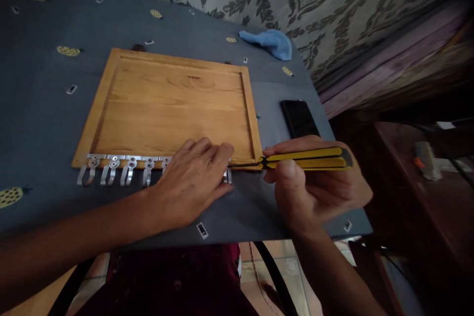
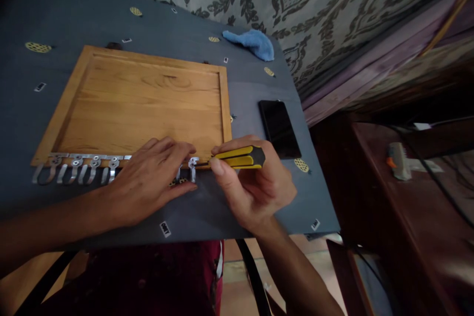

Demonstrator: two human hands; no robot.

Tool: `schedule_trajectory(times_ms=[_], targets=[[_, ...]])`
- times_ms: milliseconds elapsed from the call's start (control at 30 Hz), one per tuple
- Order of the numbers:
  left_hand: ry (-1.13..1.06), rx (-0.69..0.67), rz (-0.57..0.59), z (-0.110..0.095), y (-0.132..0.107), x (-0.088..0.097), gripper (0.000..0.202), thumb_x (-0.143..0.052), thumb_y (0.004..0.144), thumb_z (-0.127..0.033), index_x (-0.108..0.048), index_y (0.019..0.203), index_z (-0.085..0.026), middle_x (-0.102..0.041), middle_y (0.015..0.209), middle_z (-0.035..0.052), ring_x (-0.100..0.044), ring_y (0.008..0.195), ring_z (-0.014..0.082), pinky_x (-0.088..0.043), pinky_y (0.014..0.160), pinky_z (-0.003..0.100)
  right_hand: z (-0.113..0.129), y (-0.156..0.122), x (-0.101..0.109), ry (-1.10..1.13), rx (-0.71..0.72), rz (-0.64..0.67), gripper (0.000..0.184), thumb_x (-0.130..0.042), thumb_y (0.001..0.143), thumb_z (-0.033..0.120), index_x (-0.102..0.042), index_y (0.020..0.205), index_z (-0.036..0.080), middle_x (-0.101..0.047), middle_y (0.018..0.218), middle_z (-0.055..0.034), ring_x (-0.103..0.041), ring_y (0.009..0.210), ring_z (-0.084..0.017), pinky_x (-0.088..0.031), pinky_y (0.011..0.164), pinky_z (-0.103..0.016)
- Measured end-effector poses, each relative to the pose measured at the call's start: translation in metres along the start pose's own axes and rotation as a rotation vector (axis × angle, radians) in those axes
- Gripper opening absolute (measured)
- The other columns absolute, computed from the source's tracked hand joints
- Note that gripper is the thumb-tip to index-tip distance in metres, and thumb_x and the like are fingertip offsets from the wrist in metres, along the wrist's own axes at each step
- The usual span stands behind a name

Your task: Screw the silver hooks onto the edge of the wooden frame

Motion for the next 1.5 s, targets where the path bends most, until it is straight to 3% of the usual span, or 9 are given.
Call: schedule_trajectory(times_ms=[500, 600, 733, 867, 1033, 1300, 1500], targets=[[0.001, -0.005, -0.019, 0.000, -0.001, 0.000, 0.040, -0.071, 0.085, -0.035, -0.046, 0.110, -0.017, -0.065, 0.104, 0.0056, -0.057, 0.097, 0.0271, -0.043, 0.079, 0.039, -0.005, -0.003, -0.003, 0.084, -0.002, 0.060, 0.010, -0.070, 0.085, 0.023, -0.066, 0.093, 0.028, -0.069, 0.081, 0.0010, -0.065, 0.071, -0.017, -0.053, 0.059, -0.033], [-0.001, -0.003, -0.016, 0.000, -0.001, 0.000, 0.040, -0.070, 0.085, -0.035, -0.046, 0.111, -0.017, -0.065, 0.102, 0.0055, -0.057, 0.097, 0.0273, -0.043, 0.079, 0.039, -0.002, 0.004, 0.002, 0.127, 0.018, 0.174, 0.019, -0.071, 0.084, 0.019, -0.068, 0.100, 0.027, -0.070, 0.084, 0.0006, -0.066, 0.075, -0.017, -0.054, 0.063, -0.033], [-0.009, -0.003, -0.017, -0.001, -0.002, 0.000, 0.039, -0.069, 0.086, -0.035, -0.046, 0.111, -0.017, -0.065, 0.105, 0.0063, -0.057, 0.099, 0.0273, -0.044, 0.081, 0.040, -0.002, 0.018, 0.013, 0.168, -0.056, 0.406, 0.032, -0.069, 0.085, 0.018, -0.067, 0.115, 0.028, -0.072, 0.094, -0.0002, -0.067, 0.082, -0.017, -0.056, 0.071, -0.034], [-0.024, 0.014, 0.008, -0.001, -0.001, 0.000, 0.038, -0.070, 0.086, -0.035, -0.046, 0.111, -0.018, -0.066, 0.104, 0.0052, -0.057, 0.100, 0.0264, -0.044, 0.082, 0.039, -0.006, 0.021, 0.020, 0.268, -0.102, 0.521, 0.023, -0.067, 0.088, 0.023, -0.071, 0.110, 0.028, -0.074, 0.101, -0.0009, -0.069, 0.083, -0.017, -0.057, 0.069, -0.032], [-0.032, 0.014, 0.015, -0.001, 0.000, 0.001, 0.036, -0.068, 0.087, -0.034, -0.046, 0.110, -0.018, -0.066, 0.103, 0.0050, -0.057, 0.100, 0.0260, -0.044, 0.081, 0.038, -0.006, 0.011, 0.017, 0.248, -0.133, 0.444, 0.019, -0.065, 0.090, 0.021, -0.071, 0.106, 0.029, -0.075, 0.097, 0.0019, -0.067, 0.058, -0.011, -0.056, 0.054, -0.027], [-0.037, 0.002, -0.013, 0.000, -0.001, -0.001, 0.031, -0.059, 0.092, -0.039, -0.046, 0.110, -0.018, -0.065, 0.105, 0.0060, -0.056, 0.099, 0.0261, -0.043, 0.081, 0.040, 0.007, -0.005, 0.004, -0.041, -0.079, 0.265, 0.014, -0.067, 0.089, 0.024, -0.070, 0.102, 0.027, -0.075, 0.085, 0.0033, -0.068, 0.056, -0.011, -0.058, 0.057, -0.027], [-0.034, 0.006, -0.012, 0.001, 0.000, -0.001, 0.031, -0.056, 0.094, -0.041, -0.046, 0.112, -0.017, -0.065, 0.105, 0.0066, -0.056, 0.099, 0.0263, -0.043, 0.082, 0.040, 0.011, -0.007, 0.000, -0.041, -0.116, 0.223, 0.011, -0.066, 0.090, 0.024, -0.068, 0.100, 0.026, -0.075, 0.089, 0.0037, -0.066, 0.055, -0.010, -0.058, 0.057, -0.026]])
Point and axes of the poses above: each hand's wrist, its own y-axis towards the middle knuckle, its own x-axis out of the back of the hand, z = x × y, the point moved 1 cm from there along y, towards the middle knuckle
